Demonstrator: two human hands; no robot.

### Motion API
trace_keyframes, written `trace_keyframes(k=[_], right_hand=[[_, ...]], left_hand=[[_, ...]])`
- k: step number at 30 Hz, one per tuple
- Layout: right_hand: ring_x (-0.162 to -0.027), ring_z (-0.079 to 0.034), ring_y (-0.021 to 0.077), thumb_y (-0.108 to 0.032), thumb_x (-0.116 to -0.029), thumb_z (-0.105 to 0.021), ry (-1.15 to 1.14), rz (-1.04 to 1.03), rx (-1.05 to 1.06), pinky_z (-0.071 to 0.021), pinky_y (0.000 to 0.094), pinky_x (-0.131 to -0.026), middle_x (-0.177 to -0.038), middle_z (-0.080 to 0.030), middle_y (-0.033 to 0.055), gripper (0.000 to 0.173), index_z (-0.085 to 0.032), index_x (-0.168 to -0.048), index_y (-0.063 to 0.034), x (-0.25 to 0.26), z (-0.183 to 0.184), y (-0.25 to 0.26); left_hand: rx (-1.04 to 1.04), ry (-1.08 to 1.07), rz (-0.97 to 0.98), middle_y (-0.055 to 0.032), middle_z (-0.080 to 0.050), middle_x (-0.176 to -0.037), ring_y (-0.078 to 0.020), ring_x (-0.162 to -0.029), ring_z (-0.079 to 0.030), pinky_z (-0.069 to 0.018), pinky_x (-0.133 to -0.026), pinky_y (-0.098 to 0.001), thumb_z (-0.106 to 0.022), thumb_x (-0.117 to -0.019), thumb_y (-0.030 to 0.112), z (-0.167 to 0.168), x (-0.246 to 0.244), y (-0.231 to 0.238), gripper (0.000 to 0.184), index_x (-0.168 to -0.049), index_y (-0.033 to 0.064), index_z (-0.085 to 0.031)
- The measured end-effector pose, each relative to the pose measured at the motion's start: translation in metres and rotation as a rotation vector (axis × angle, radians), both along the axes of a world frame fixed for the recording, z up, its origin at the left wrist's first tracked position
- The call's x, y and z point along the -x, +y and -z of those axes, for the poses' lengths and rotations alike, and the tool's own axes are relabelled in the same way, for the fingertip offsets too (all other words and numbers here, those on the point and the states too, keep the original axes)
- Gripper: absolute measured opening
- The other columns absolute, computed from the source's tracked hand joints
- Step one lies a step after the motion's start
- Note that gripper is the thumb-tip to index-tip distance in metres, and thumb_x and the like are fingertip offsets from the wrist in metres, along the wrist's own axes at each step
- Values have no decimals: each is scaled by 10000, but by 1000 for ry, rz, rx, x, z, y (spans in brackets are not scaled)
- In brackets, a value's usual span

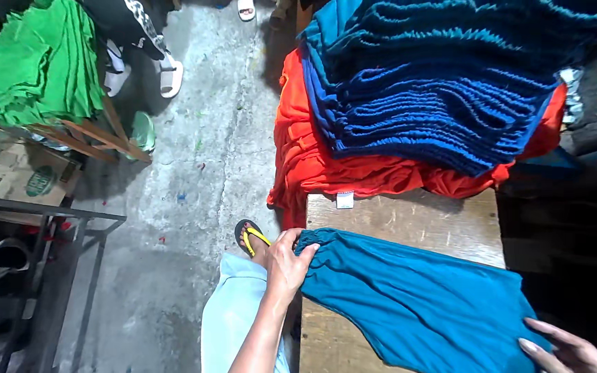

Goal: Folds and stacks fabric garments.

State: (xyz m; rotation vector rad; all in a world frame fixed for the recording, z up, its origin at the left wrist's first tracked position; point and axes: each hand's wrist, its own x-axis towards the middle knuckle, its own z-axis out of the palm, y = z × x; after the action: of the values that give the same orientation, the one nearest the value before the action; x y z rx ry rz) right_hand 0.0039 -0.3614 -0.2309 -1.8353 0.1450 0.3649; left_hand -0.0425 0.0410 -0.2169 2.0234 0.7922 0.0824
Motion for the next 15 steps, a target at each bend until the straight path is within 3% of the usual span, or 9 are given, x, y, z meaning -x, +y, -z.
trace_keyframes(k=[4, 8, 11, 13, 15], right_hand=[[-927, -651, -38, 87, -890, -558, 0, 26, 7, -567, 182, -800, -1096, -673, -121, 329, -574, -1198, -27, 1, 0, 1], [-910, -650, -37, 70, -882, -565, -8, 56, 17, -562, 169, -784, -1068, -684, -110, 321, -601, -1188, -22, 0, 2, 4], [-914, -651, -11, 1, -861, -597, -12, 95, 60, -563, 172, -784, -1080, -677, -32, 329, -612, -1190, 13, -1, 3, 10], [-919, -656, 20, -57, -863, -628, -4, 97, 74, -568, 198, -794, -1104, -685, 13, 356, -628, -1213, 7, 0, 3, 11], [-842, -658, 62, -73, -899, -630, 31, 103, 62, -569, 239, -750, -1057, -685, 47, 372, -616, -1263, 2, -2, 1, 11]], left_hand=[[125, 28, -20, -112, -735, -1011, -198, -910, -702, -560, -862, -431, -775, -904, 127, 0, -5, 9, 215, -1096, 37, -736], [413, 24, -62, -106, -699, -954, -176, -820, -666, -562, -761, -367, -715, -940, 72, 11, -10, 22, 150, -1079, 19, -698], [508, 25, -77, -108, -684, -958, -175, -809, -666, -574, -738, -363, -688, -955, 65, 20, -15, 26, 180, -1124, 15, -655], [285, 17, -18, -111, -683, -1057, -190, -919, -666, -562, -811, -400, -717, -943, 134, 20, -13, 25, 312, -1226, 41, -625], [-124, -68, 109, -236, -638, -1238, -367, -1143, -616, -495, -955, -559, -682, -944, 243, 14, -8, 15, 484, -1327, -37, -588]])
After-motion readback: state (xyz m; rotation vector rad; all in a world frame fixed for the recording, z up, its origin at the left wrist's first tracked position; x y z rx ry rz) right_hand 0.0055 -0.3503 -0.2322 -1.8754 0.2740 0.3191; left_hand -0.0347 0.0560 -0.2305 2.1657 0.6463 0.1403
